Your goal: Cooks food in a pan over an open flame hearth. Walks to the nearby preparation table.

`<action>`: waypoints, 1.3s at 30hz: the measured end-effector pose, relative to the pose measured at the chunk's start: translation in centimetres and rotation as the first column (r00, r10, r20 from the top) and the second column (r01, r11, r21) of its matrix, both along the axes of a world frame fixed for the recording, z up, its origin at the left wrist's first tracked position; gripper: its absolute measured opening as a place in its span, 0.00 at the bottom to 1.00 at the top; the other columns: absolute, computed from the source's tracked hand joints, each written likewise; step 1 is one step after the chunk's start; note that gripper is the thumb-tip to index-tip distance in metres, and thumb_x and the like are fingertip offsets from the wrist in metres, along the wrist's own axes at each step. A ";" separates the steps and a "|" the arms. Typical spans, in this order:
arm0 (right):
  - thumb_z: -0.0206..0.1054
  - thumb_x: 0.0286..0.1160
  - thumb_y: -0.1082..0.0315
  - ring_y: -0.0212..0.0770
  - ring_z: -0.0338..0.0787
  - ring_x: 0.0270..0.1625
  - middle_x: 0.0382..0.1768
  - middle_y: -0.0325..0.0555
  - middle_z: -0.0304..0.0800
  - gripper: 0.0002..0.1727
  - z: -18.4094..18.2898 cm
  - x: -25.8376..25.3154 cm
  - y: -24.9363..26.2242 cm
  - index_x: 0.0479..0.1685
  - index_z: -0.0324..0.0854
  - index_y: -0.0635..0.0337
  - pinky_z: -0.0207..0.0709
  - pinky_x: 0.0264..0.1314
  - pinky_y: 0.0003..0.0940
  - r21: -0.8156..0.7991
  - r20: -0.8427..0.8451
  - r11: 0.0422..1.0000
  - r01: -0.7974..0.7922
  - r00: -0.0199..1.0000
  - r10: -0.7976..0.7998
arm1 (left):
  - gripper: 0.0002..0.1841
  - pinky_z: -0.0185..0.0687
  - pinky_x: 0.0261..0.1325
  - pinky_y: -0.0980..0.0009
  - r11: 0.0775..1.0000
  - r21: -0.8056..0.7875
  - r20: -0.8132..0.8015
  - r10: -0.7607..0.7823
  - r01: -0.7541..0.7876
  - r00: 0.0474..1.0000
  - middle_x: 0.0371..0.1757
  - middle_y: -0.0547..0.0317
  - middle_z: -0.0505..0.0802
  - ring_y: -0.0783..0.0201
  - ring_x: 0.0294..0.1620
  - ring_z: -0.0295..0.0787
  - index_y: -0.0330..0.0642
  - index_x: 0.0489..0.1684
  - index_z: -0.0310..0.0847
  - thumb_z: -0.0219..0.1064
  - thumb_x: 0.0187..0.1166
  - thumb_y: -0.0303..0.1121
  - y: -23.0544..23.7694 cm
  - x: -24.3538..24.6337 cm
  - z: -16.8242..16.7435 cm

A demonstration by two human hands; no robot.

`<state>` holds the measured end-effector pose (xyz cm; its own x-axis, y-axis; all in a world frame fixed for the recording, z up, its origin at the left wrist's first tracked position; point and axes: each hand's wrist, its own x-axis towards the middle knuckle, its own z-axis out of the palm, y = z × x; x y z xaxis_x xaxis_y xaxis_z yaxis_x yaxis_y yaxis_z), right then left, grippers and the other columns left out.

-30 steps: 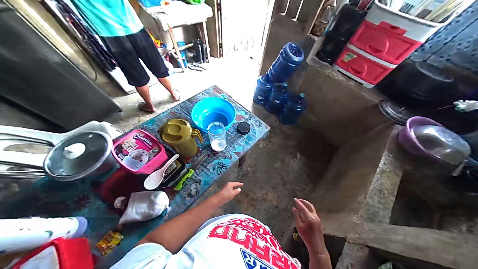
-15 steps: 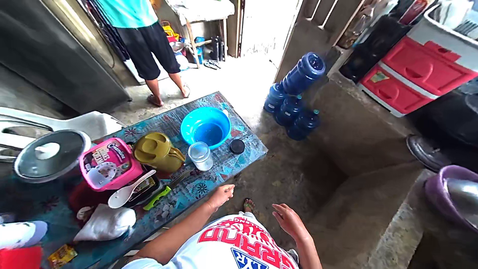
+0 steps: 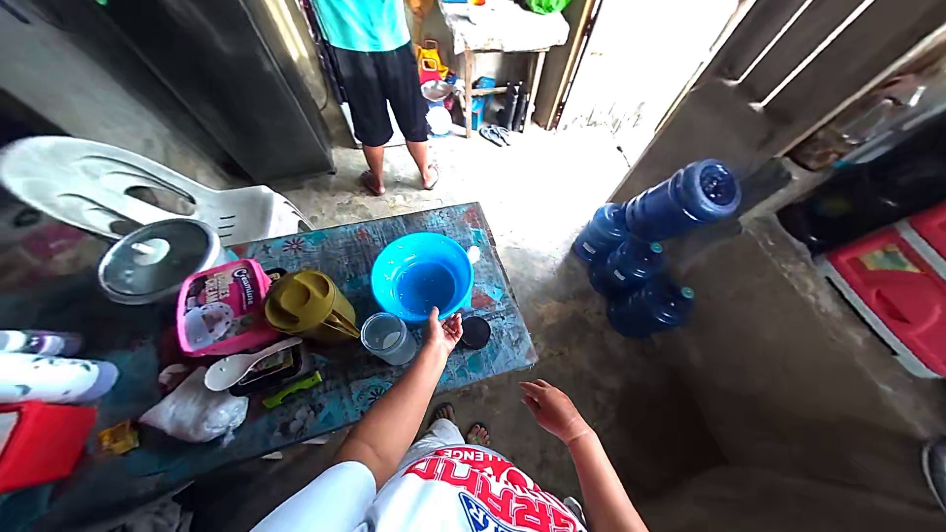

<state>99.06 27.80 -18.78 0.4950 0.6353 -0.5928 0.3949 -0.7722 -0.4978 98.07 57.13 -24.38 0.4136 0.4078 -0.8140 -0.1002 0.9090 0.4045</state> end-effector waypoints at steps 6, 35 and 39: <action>0.56 0.90 0.61 0.52 0.88 0.70 0.68 0.54 0.89 0.22 -1.0 4.7 3.1 0.78 0.81 0.53 0.77 0.78 0.53 0.146 0.022 0.989 0.021 0.999 -0.025 | 0.12 0.84 0.23 0.74 0.996 -0.027 -0.026 0.087 -0.088 0.996 0.34 0.47 0.88 0.64 0.21 0.86 0.36 0.56 0.68 0.47 0.90 0.36 0.4 1.2 1.0; 0.54 0.87 0.43 0.64 0.66 0.88 0.94 0.52 0.55 0.36 -13.0 26.2 33.0 0.95 0.54 0.33 0.62 0.78 0.72 0.053 0.467 0.737 -0.674 0.670 0.578 | 0.12 0.81 0.21 0.76 0.858 0.070 -0.125 0.514 -0.509 0.849 0.33 0.50 0.87 0.67 0.20 0.84 0.37 0.51 0.72 0.50 0.90 0.37 13.0 11.1 0.3; 0.52 0.91 0.55 0.67 0.69 0.85 0.93 0.53 0.58 0.32 -12.6 26.4 34.4 0.95 0.57 0.38 0.69 0.74 0.70 -0.010 0.484 0.732 -0.681 0.638 0.600 | 0.29 0.83 0.25 0.75 0.920 0.014 -0.061 0.392 -0.392 0.918 0.37 0.50 0.90 0.66 0.24 0.86 0.34 0.58 0.75 0.54 0.90 0.57 11.7 9.2 -0.4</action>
